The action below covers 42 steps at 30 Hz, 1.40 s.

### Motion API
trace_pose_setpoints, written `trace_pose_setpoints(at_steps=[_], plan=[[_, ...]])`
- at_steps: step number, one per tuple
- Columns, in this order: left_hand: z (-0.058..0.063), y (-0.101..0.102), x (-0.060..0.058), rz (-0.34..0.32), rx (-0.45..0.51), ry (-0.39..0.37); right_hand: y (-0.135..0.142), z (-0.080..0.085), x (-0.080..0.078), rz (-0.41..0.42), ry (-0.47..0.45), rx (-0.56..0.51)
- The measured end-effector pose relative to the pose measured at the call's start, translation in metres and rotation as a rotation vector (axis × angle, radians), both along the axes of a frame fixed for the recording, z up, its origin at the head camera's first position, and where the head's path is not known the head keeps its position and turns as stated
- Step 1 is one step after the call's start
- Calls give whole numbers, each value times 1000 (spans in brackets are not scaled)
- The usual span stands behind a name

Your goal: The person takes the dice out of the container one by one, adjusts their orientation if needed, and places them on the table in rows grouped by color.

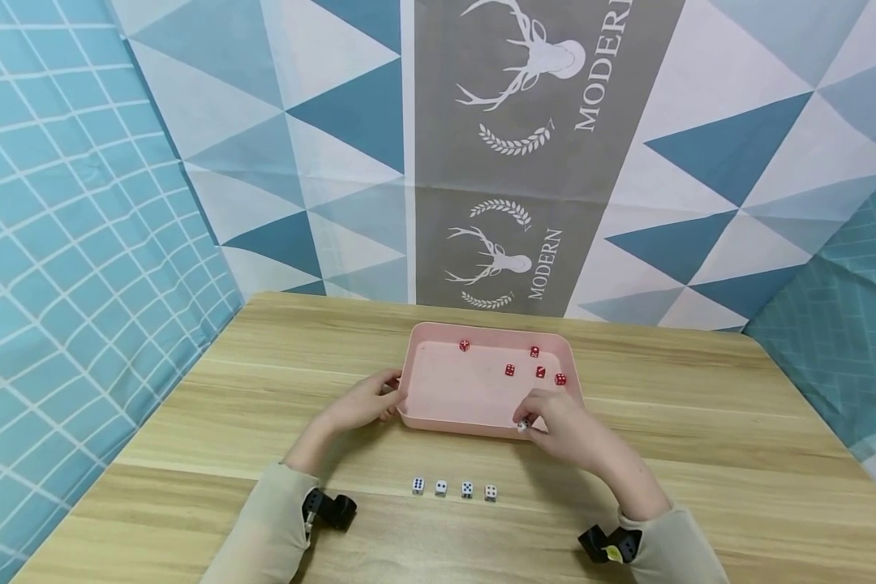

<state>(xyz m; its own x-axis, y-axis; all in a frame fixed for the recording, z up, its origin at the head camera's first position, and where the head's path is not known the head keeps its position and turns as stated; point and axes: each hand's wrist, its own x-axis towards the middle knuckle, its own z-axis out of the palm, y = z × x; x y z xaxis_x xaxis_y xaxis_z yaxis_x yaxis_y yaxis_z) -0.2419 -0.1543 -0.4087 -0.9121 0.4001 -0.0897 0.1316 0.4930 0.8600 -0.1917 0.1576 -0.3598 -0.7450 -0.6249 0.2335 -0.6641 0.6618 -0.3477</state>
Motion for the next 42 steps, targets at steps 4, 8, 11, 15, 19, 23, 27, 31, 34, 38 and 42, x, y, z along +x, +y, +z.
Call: trace_pose_setpoints(at_steps=[4, 8, 11, 15, 19, 23, 27, 31, 34, 38, 42], plan=[[1, 0, 0, -2, 15, -3, -2, -1, 4, 27, -37, 7], [1, 0, 0, -6, 15, -10, -4, -2, 8, 9, -32, 40], [0, 1, -1, -5, 11, -14, -4, -2, 11, -12, -44, 51], [0, 1, -2, -4, 16, -13, -6, -3, 16, -12, -88, 54], [1, 1, -1, -6, 17, -4, -9, -3, 20, 4, -155, 68], [3, 1, 1, -8, 19, 0, -12, -5, 23, 16, -208, 95], [4, 1, 2, -8, 20, -4, -13, -6, 24, 29, -244, 112], [2, 0, 1, -9, 11, -2, -16, -6, 25, 41, -262, 130], [0, 0, 0, -7, 4, 1, -18, -7, 26, 45, -288, 144], [0, 1, 0, -1, -8, 4, -20, -8, 27, 46, -332, 146], [0, 1, -2, 2, -25, 6, -21, -10, 28, 53, -354, 154]])
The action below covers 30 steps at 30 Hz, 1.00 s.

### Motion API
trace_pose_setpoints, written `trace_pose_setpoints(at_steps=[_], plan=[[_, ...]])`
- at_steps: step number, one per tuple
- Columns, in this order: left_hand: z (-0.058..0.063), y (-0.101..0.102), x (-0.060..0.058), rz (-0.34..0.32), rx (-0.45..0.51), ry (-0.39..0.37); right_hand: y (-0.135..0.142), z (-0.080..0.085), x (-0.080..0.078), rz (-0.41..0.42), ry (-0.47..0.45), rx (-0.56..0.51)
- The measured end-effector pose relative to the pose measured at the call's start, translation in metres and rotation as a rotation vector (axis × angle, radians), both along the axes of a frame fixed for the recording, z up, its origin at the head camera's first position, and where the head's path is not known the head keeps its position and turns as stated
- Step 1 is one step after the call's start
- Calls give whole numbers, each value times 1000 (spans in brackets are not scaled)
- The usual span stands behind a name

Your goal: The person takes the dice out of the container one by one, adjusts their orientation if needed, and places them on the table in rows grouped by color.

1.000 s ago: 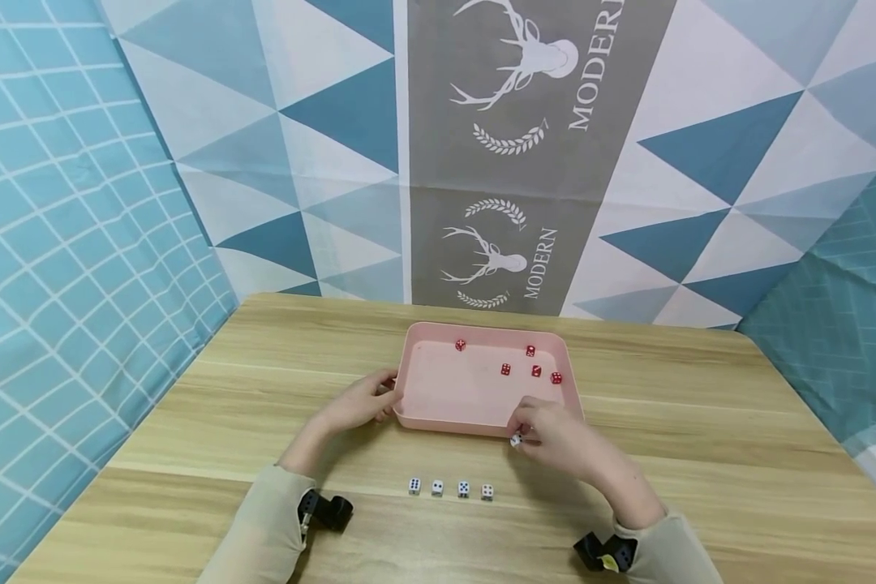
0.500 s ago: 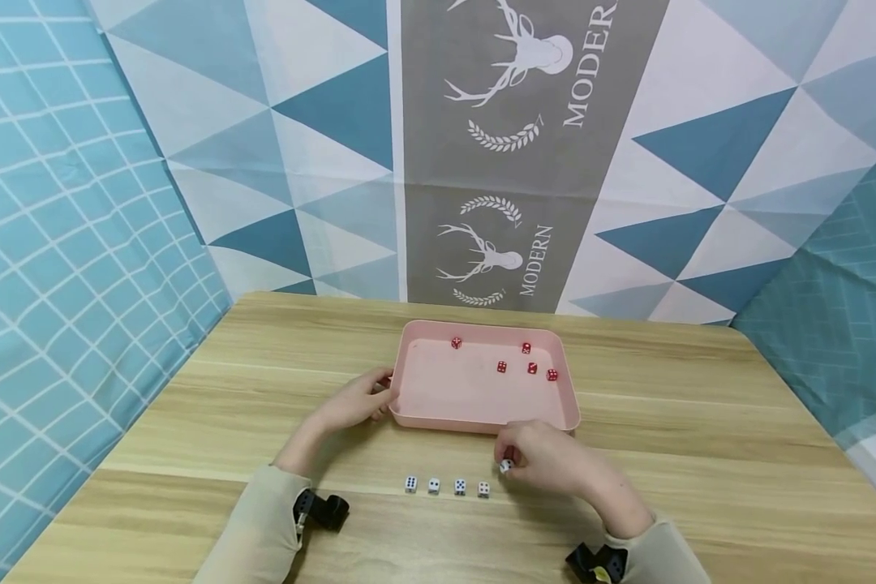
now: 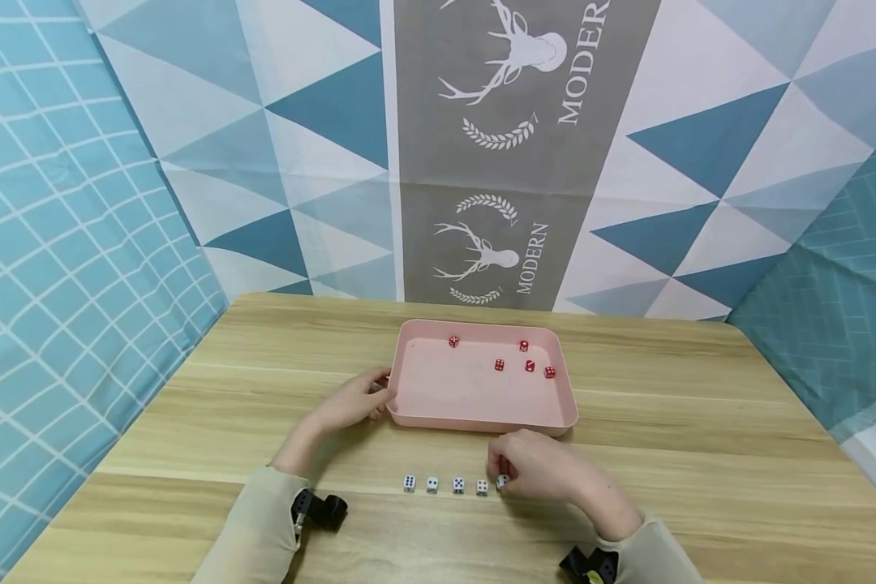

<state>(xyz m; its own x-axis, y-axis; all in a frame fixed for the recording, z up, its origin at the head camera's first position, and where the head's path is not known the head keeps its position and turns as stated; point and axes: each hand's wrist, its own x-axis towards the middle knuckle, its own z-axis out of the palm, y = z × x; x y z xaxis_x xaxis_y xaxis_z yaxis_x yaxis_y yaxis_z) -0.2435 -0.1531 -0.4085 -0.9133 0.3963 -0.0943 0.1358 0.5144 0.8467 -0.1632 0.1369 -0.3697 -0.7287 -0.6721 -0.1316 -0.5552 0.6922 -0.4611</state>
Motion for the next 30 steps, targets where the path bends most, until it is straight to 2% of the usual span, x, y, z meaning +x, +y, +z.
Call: trace_pose_setpoints(at_steps=[9, 16, 22, 30], plan=[[2, 0, -1, -22, 18, 1, -1, -1, 1, 12, 6, 38], [4, 1, -1, -6, 15, -4, -2, -3, 0, 7, -3, 56], [4, 0, 1, -18, 15, -11, -2, -4, 1, -1, -10, 66], [0, 1, -1, -8, 14, 3, 2, -1, 1, -14, 55, 23]])
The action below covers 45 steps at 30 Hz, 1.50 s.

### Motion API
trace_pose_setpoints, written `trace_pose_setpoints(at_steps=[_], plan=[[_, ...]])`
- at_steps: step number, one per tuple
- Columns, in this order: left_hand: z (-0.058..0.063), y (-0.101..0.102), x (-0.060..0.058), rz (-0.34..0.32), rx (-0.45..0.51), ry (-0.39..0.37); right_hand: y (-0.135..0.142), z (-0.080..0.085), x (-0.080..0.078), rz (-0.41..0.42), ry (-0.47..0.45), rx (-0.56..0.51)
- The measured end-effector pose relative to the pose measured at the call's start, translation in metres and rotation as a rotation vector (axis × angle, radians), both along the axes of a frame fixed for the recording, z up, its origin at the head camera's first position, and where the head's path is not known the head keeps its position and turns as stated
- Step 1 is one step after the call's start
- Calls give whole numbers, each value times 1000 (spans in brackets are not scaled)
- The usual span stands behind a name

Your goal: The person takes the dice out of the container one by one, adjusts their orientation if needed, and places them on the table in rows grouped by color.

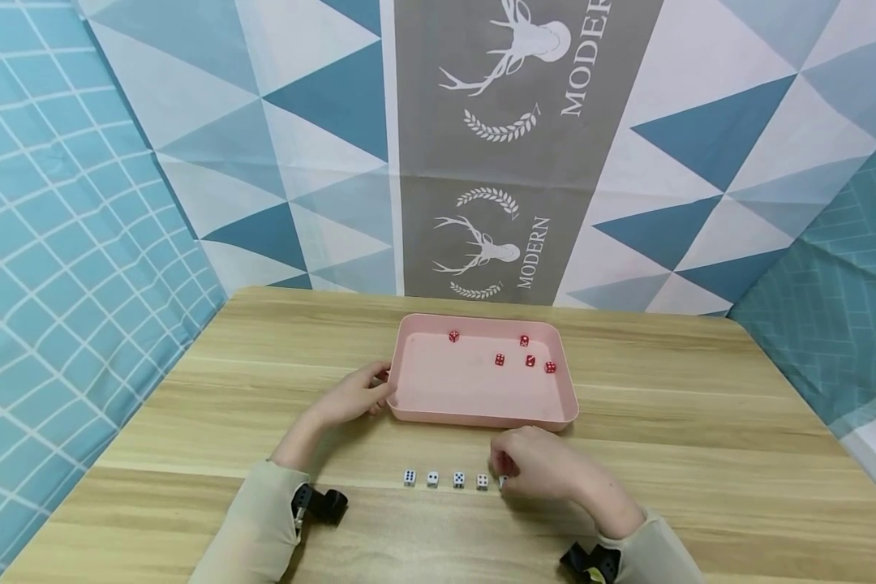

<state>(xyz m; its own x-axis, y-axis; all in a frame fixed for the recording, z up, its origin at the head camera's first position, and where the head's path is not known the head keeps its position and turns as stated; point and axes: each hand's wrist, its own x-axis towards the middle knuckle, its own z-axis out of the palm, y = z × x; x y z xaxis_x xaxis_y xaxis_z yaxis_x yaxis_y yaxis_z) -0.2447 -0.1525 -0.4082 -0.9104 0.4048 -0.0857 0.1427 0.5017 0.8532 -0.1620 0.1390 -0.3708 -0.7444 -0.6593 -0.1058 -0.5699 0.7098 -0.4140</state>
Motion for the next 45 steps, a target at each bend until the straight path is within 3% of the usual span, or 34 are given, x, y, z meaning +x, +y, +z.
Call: trace_pose_setpoints(at_steps=[4, 9, 12, 20, 23, 27, 30, 45], plan=[[3, 0, 2, -11, 1, 1, 4, 5, -2, -49, 95, -32], [2, 0, 3, -20, 16, 5, 7, 10, -9, -234, 273, -18], [0, 1, 3, -12, 10, 0, 11, 12, -18, -313, 323, -10], [-1, 0, 2, 4, 6, -5, 24, 10, -46, -389, 383, -45], [7, 2, 7, 0, 4, 2, 30, 7, -58, -392, 467, -40], [7, 1, 6, 10, -2, -5, 36, 2, -71, -393, 563, -10], [-1, -1, 0, 16, -6, -13, 40, -1, -77, -393, 573, 14], [2, -1, 3, 4, 24, -22, 54, -15, -88, -371, 505, 133]])
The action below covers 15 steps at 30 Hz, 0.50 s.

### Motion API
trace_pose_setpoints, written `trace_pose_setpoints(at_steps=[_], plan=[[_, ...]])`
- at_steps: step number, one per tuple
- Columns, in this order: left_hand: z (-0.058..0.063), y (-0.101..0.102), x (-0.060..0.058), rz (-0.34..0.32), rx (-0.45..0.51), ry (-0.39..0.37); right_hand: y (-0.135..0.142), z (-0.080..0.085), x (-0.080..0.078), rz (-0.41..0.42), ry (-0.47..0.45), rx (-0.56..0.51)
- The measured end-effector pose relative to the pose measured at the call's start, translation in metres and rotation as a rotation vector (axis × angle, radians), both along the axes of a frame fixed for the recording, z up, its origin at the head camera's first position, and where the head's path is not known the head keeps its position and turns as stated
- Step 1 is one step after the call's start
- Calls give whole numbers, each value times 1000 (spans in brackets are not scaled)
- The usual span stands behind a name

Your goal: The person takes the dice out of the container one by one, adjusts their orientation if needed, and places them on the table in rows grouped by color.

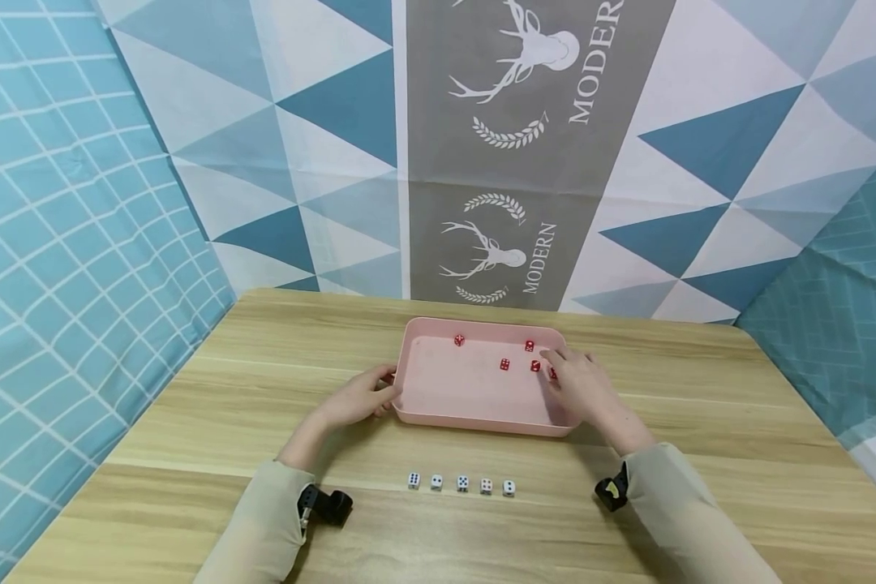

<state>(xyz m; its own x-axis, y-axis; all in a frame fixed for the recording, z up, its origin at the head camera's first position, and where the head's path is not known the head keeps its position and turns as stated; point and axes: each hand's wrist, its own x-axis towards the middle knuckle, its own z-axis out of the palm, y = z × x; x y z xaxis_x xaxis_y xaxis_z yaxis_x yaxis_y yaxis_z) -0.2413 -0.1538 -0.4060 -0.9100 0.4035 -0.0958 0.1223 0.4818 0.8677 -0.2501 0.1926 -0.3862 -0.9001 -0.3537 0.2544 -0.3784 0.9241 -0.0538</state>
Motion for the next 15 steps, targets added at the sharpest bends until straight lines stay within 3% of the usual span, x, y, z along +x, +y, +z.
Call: trace_pose_setpoints(at_steps=[8, 11, 15], plan=[[23, 7, 13, -9, 8, -18, 1, -6, -11, -13, -102, 60], [20, 6, 12, -4, 7, -14, -1, -7, -13, -15, -131, 85], [7, 3, 4, 5, -5, -1, 0, -9, -16, -11, -141, 105]])
